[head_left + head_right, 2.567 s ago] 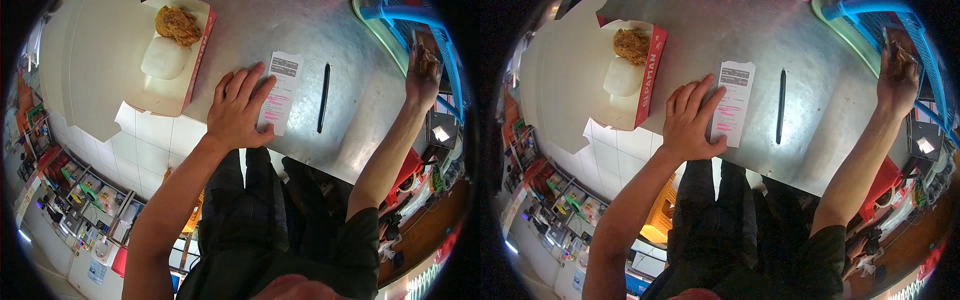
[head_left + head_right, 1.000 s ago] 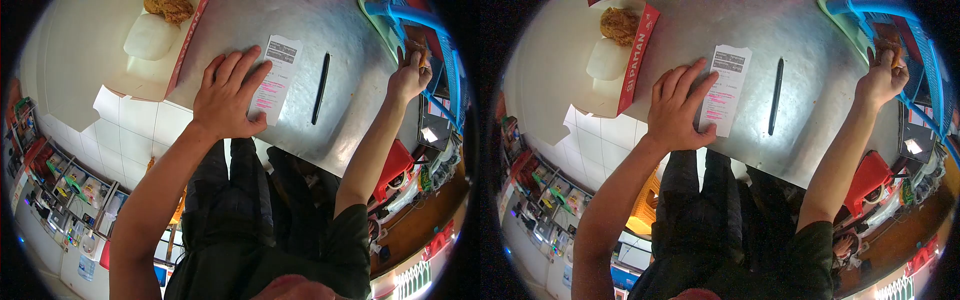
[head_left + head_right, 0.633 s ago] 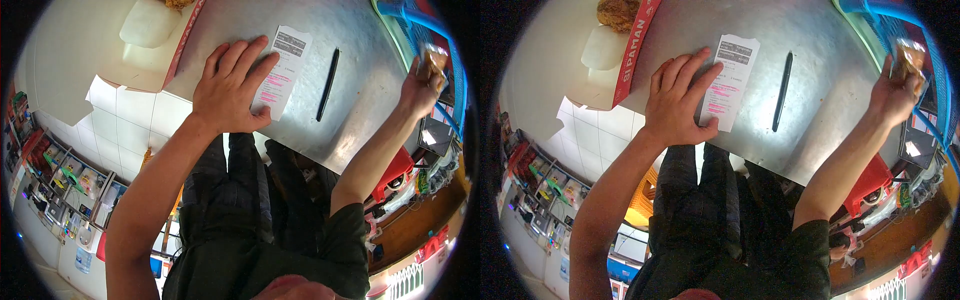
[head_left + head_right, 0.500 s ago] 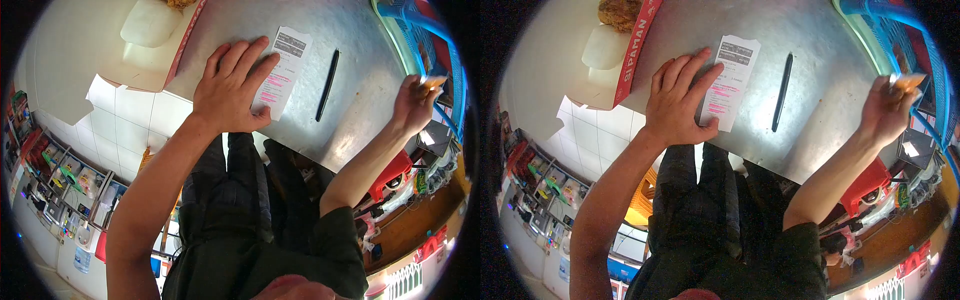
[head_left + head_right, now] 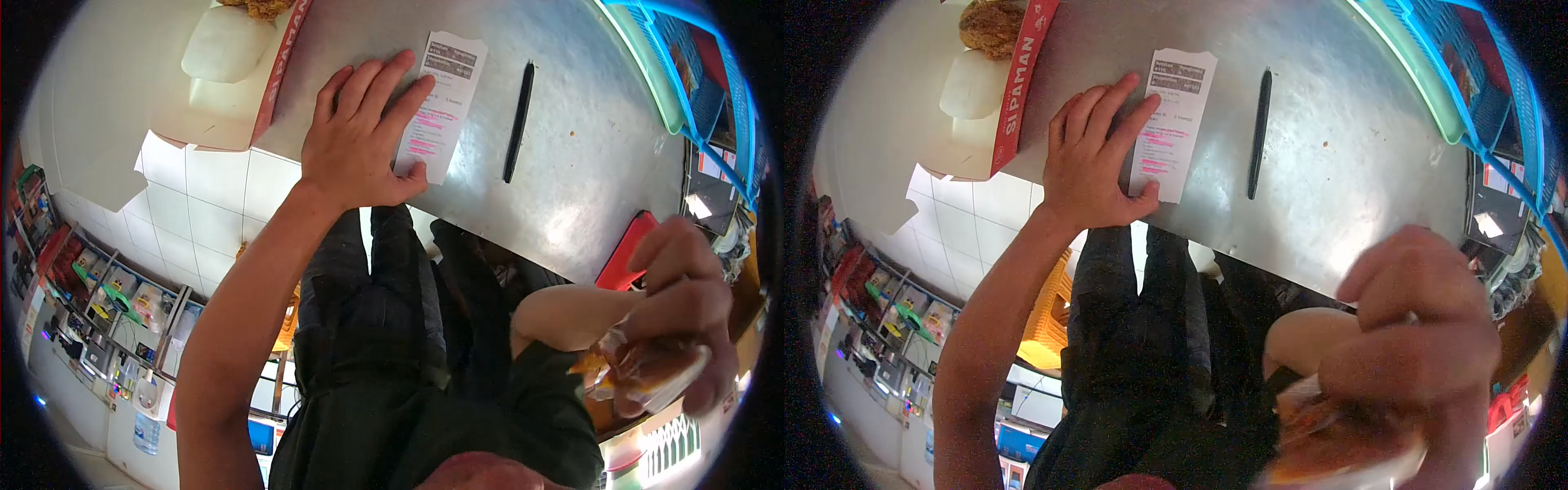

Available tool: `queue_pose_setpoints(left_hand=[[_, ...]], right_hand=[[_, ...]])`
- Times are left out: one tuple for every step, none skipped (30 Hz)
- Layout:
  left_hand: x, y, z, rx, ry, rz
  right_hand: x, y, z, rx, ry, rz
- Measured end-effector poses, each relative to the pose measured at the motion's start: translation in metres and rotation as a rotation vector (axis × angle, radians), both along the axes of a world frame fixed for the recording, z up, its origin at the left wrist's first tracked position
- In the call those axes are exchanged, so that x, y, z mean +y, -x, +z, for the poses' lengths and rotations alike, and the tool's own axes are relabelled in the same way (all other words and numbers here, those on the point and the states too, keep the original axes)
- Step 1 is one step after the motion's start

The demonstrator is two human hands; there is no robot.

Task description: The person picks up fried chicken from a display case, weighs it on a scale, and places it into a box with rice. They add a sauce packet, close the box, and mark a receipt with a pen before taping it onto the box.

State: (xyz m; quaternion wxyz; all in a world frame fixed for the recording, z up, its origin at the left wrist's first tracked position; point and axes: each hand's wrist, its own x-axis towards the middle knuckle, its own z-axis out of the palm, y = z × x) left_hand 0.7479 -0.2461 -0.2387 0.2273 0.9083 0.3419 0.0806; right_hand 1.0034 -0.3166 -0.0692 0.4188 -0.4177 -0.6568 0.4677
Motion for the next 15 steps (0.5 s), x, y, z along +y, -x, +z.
queue_pose_setpoints(left_hand=[[0.0, 0.001, 0.0, -0.001, -0.009, 0.003], [0.0, 0.001, 0.0, 0.002, -0.008, -0.002], [0.0, 0.0, 0.0, 0.001, -0.01, -0.002], [0.0, 0.0, 0.0, 0.001, -0.01, 0.0], [0.0, 0.001, 0.0, 0.005, -0.009, -0.001], [0.0, 0.001, -0.001, 0.005, -0.008, 0.0], [0.0, 0.001, -0.001, 0.001, -0.009, 0.001], [0.0, 0.002, -0.001, 0.0, -0.009, 0.002], [0.0, 0.001, -0.001, 0.0, -0.011, 0.003], [0.0, 0.0, -0.001, -0.003, -0.011, 0.003], [0.0, 0.0, -0.002, -0.008, -0.011, 0.002], [0.0, 0.0, -0.001, -0.003, -0.009, -0.002], [0.0, 0.001, -0.001, 0.004, -0.009, -0.005], [0.001, 0.001, -0.001, 0.006, -0.01, -0.006], [0.0, 0.001, -0.002, -0.001, -0.01, -0.004]], right_hand=[[-0.001, -0.001, 0.007, -0.035, -0.014, 0.033], [-0.001, -0.003, 0.014, -0.07, -0.03, 0.067], [0.0, -0.006, 0.02, -0.107, -0.047, 0.103], [0.0, -0.009, 0.025, -0.143, -0.062, 0.139], [0.001, -0.012, 0.029, -0.177, -0.077, 0.178], [0.002, -0.015, 0.033, -0.213, -0.092, 0.218], [0.003, -0.017, 0.036, -0.251, -0.109, 0.258], [0.004, -0.02, 0.039, -0.291, -0.125, 0.299], [0.004, -0.021, 0.041, -0.334, -0.141, 0.341], [0.002, -0.022, 0.038, -0.341, -0.139, 0.343], [-0.004, -0.022, 0.03, -0.25, -0.14, 0.311], [-0.009, -0.021, 0.023, -0.156, -0.141, 0.276], [-0.013, -0.022, 0.017, -0.155, -0.14, 0.274], [-0.017, -0.023, 0.01, -0.007, -0.119, 0.237], [-0.019, -0.021, 0.004, 0.145, -0.096, 0.199]])
